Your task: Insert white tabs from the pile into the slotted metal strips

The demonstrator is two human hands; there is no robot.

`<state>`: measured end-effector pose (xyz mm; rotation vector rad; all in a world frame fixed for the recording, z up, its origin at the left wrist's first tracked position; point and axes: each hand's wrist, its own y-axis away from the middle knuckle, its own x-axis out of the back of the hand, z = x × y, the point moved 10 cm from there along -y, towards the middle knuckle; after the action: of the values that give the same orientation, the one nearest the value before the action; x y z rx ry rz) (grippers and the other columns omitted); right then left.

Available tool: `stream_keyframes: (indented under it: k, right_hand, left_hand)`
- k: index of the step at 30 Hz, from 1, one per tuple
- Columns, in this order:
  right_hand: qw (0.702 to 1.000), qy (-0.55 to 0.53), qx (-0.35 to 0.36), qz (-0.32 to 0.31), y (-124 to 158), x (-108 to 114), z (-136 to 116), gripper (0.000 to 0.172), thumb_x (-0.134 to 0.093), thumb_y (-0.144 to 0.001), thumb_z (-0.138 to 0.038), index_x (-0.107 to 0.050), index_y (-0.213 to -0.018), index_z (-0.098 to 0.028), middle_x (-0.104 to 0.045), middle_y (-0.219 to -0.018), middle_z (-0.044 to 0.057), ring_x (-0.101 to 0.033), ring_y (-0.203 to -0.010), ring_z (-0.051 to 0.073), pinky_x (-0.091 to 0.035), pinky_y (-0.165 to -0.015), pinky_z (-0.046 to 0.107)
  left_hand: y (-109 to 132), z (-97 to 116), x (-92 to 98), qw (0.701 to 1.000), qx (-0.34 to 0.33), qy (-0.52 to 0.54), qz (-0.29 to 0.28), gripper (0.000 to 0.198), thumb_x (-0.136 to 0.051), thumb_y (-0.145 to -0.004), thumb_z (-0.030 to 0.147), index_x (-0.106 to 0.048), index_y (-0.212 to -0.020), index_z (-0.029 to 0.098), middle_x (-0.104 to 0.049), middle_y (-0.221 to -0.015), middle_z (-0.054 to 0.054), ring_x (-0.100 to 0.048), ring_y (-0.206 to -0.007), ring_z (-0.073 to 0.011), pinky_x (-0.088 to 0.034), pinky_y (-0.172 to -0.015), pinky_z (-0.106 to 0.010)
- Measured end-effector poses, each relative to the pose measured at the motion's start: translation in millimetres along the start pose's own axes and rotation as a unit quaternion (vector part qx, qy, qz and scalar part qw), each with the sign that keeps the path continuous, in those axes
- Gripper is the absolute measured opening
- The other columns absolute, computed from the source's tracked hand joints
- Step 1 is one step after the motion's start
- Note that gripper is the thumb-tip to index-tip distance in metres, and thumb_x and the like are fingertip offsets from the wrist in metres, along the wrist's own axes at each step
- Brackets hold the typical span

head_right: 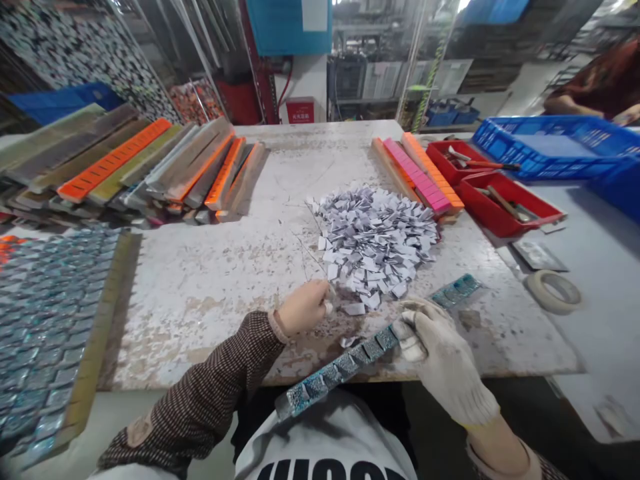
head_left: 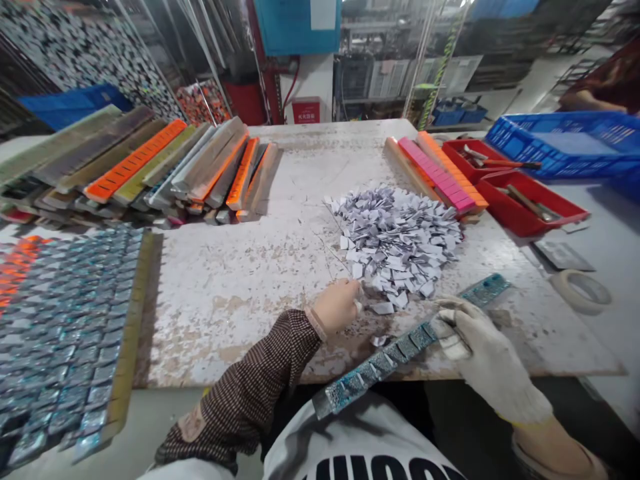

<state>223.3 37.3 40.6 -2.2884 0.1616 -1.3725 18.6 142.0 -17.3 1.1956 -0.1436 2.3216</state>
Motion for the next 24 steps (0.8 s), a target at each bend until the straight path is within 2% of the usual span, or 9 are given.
stream_keyframes:
  k: [4, 6, 7, 10, 13, 15, 19, 22, 24]
  right_hand:
    - [0.999, -0.019, -0.002, 0.036, 0.6, 8.6, -9.5, 0.008, -0.055, -0.102, -0.029, -0.06, -0.101, -0.023, -0.066, -0.121, 0.012, -0.062, -0.12, 0.032, -0.052, -0.103, 0.054]
    - [0.998, -0.033, 0.013, 0.046, -3.7, 8.1, -23.8, 0.007, -0.056, -0.101, -0.028, -0.059, -0.106, -0.024, -0.065, -0.123, 0.013, -0.059, -0.126, 0.033, -0.051, -0.106, 0.055]
    - [0.998, -0.041, 0.022, 0.047, -6.5, 6.2, -32.5, 0.01, -0.057, -0.1, -0.028, -0.059, -0.109, -0.023, -0.064, -0.125, 0.014, -0.056, -0.13, 0.034, -0.05, -0.108, 0.056]
    - [0.995, -0.085, 0.044, 0.032, -14.6, -4.4, -57.3, 0.016, -0.058, -0.1, -0.031, -0.06, -0.114, -0.023, -0.062, -0.133, 0.015, -0.05, -0.138, 0.036, -0.049, -0.11, 0.058]
    - [0.985, -0.166, 0.025, 0.037, -18.2, -10.1, -67.3, 0.01, -0.052, -0.102, -0.025, -0.062, -0.106, -0.023, -0.063, -0.133, 0.013, -0.059, -0.131, 0.029, -0.055, -0.107, 0.047]
    - [0.977, -0.208, 0.004, 0.049, -17.3, -10.3, -66.6, 0.014, -0.049, -0.103, -0.019, -0.062, -0.1, -0.024, -0.065, -0.128, 0.011, -0.064, -0.124, 0.025, -0.059, -0.102, 0.039]
    - [0.968, -0.243, 0.029, 0.056, -12.3, -4.7, -71.9, 0.015, -0.049, -0.102, -0.017, -0.061, -0.103, -0.026, -0.07, -0.116, 0.009, -0.065, -0.124, 0.026, -0.06, -0.101, 0.04]
    - [0.967, -0.245, 0.041, 0.062, -7.8, 3.9, -76.1, 0.018, -0.049, -0.102, -0.019, -0.06, -0.113, -0.027, -0.069, -0.122, 0.01, -0.067, -0.122, 0.026, -0.064, -0.094, 0.038]
    - [0.975, -0.218, 0.018, 0.04, -3.3, 3.2, -75.7, 0.019, -0.05, -0.103, -0.022, -0.062, -0.117, -0.027, -0.068, -0.128, 0.012, -0.067, -0.123, 0.028, -0.065, -0.092, 0.039]
  left_hand:
    - [6.0, -2.3, 12.1, 0.994, -0.001, 0.113, 0.008, 0.013, -0.062, -0.09, 0.019, -0.059, -0.103, 0.015, -0.066, -0.086, -0.004, -0.066, -0.081, -0.0199, -0.057, -0.076, -0.033]
    - [15.1, 5.9, 13.8, 0.968, -0.004, 0.252, 0.006, 0.022, -0.063, -0.094, 0.029, -0.058, -0.109, 0.014, -0.068, -0.092, -0.006, -0.068, -0.082, -0.0186, -0.058, -0.075, -0.032]
    - [20.8, 11.5, 12.8, 0.938, -0.002, 0.348, 0.004, 0.027, -0.068, -0.092, 0.034, -0.06, -0.109, 0.014, -0.069, -0.094, -0.006, -0.069, -0.083, -0.0184, -0.059, -0.076, -0.033]
    - [39.8, 30.2, 1.9, 0.805, 0.018, 0.592, -0.003, 0.041, -0.087, -0.077, 0.041, -0.064, -0.098, 0.014, -0.07, -0.093, -0.006, -0.068, -0.082, -0.0177, -0.059, -0.078, -0.033]
    - [54.7, 46.8, -11.4, 0.754, 0.028, 0.656, -0.02, 0.045, -0.093, -0.071, 0.043, -0.063, -0.091, 0.015, -0.069, -0.088, -0.004, -0.066, -0.075, -0.0153, -0.057, -0.074, -0.031]
    - [60.4, 52.4, -12.7, 0.77, 0.015, 0.638, -0.022, 0.046, -0.092, -0.072, 0.046, -0.062, -0.089, 0.015, -0.067, -0.085, -0.003, -0.064, -0.073, -0.0146, -0.055, -0.072, -0.029]
    - [66.9, 57.2, -1.4, 0.859, -0.043, 0.51, -0.015, 0.044, -0.083, -0.082, 0.054, -0.061, -0.083, 0.016, -0.06, -0.077, 0.0, -0.054, -0.07, -0.0125, -0.045, -0.065, -0.023]
    - [73.1, 66.0, 5.7, 0.91, -0.101, 0.402, -0.019, 0.05, -0.069, -0.094, 0.055, -0.049, -0.068, 0.017, -0.046, -0.065, 0.004, -0.042, -0.063, -0.0102, -0.034, -0.059, -0.022]
    - [78.2, 70.3, 12.2, 0.93, -0.121, 0.348, 0.011, 0.055, -0.062, -0.098, 0.056, -0.041, -0.064, 0.018, -0.038, -0.061, 0.005, -0.036, -0.06, -0.0098, -0.029, -0.056, -0.024]
